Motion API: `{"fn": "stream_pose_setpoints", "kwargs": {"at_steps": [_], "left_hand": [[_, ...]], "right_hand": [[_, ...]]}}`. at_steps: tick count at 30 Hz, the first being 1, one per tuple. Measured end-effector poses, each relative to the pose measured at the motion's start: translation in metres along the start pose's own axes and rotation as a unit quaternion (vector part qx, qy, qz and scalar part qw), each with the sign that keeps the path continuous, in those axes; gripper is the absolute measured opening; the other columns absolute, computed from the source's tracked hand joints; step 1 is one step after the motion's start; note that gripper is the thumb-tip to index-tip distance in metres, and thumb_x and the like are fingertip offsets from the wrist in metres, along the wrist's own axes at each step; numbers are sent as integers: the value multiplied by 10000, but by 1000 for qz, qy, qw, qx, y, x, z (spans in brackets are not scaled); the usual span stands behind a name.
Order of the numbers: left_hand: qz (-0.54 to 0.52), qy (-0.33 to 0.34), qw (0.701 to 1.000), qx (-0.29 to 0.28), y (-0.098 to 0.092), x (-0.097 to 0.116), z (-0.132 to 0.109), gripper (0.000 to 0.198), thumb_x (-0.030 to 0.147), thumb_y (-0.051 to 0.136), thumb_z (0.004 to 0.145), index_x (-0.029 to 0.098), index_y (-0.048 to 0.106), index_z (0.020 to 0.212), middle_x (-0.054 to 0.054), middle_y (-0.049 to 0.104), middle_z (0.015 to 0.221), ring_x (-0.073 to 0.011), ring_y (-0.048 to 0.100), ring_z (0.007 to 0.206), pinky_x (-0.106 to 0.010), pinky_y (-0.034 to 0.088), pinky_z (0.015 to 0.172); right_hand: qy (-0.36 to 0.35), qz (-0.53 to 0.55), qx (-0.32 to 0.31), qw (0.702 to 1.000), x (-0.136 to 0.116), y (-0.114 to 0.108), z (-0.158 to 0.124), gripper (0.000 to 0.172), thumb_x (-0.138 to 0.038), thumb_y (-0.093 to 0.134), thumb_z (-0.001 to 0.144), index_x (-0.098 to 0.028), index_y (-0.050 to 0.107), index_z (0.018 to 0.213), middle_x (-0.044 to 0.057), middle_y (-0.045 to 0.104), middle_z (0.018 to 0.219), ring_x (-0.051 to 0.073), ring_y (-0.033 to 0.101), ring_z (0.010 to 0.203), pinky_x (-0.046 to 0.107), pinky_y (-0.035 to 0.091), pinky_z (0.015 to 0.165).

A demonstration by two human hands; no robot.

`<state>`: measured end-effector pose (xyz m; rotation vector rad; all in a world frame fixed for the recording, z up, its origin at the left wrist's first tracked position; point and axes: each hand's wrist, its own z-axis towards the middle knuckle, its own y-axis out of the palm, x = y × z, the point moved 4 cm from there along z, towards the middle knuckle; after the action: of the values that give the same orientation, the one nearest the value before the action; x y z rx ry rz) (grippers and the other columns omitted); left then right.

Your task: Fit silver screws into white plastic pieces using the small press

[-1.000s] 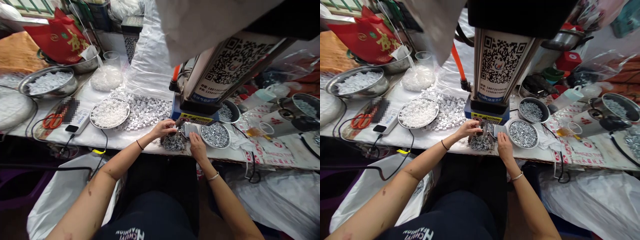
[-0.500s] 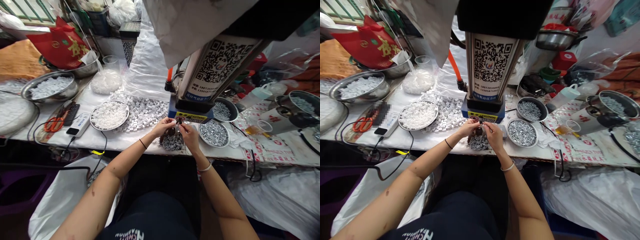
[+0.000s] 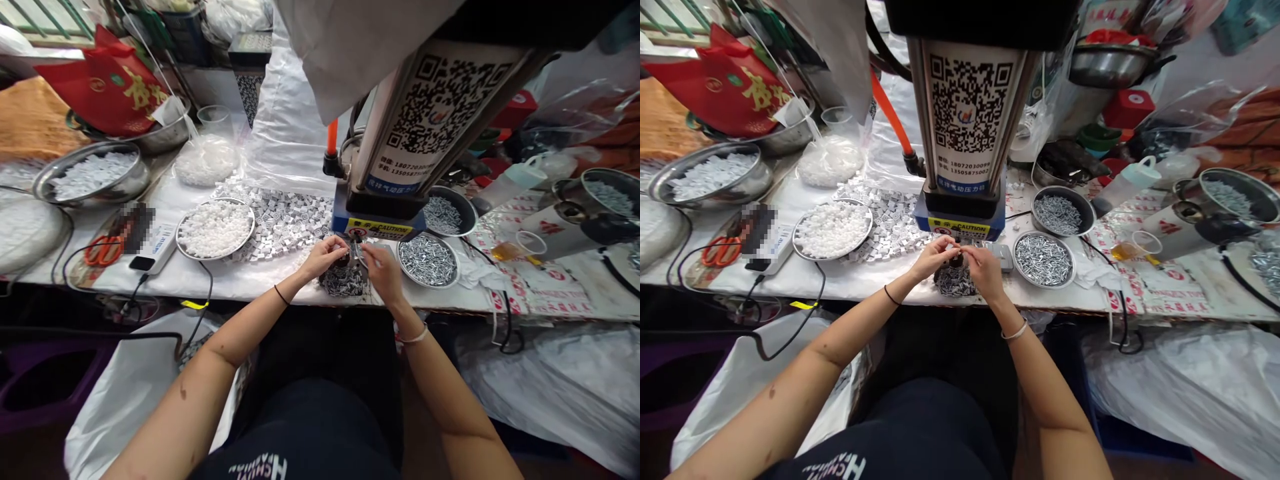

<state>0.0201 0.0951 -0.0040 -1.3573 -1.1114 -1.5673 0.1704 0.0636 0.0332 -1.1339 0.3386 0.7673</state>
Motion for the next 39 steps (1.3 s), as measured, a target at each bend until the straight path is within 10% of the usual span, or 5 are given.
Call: {"fn": "stream_pose_setpoints", "kwargs": {"at_steps": [10, 14, 20, 28, 39], "left_hand": [[93, -4, 996, -15, 5, 5, -1, 183, 306, 501, 832, 183, 504, 968, -34, 609, 1008, -151, 558, 921, -283, 411, 814], [145, 72, 979, 120, -1, 13, -21, 245, 318, 571, 812, 195, 484, 1007, -53, 572, 1083, -149, 545, 953, -286, 410, 833], [335, 91, 929, 132, 11, 10, -63, 126, 314, 658, 772, 190, 652, 753, -29, 573, 801, -161, 541, 804, -306, 416, 769], [397, 144, 901, 94, 19, 3, -62, 150, 227, 511, 878, 176, 622, 792, -44, 614, 790, -163, 557, 785, -311, 436, 748], [438, 153, 884, 65, 19, 5, -65, 217, 267, 436, 910, 185, 618, 825, -80, 616, 867, -187, 554, 842, -335, 436, 793]], "right_hand": [[207, -344, 38, 915, 135, -83, -47, 284, -344, 558, 799, -110, 718, 781, 147, 618, 768, 276, 473, 880, 366, 368, 704], [232, -324, 63, 915, 142, -88, -48, 253, -356, 565, 783, -171, 738, 775, 96, 595, 649, 232, 493, 746, 309, 325, 589], [207, -283, 105, 931, 124, -97, -49, 267, -355, 543, 820, -166, 726, 869, 109, 686, 755, 226, 580, 724, 323, 390, 643], [261, 238, 72, 933, 43, -39, -51, 313, -422, 697, 705, -188, 669, 911, 41, 718, 807, 185, 670, 745, 324, 530, 732], [249, 287, 63, 923, 2, -14, -53, 257, -390, 682, 723, -198, 665, 893, 31, 718, 821, 183, 675, 761, 314, 544, 733]]}}
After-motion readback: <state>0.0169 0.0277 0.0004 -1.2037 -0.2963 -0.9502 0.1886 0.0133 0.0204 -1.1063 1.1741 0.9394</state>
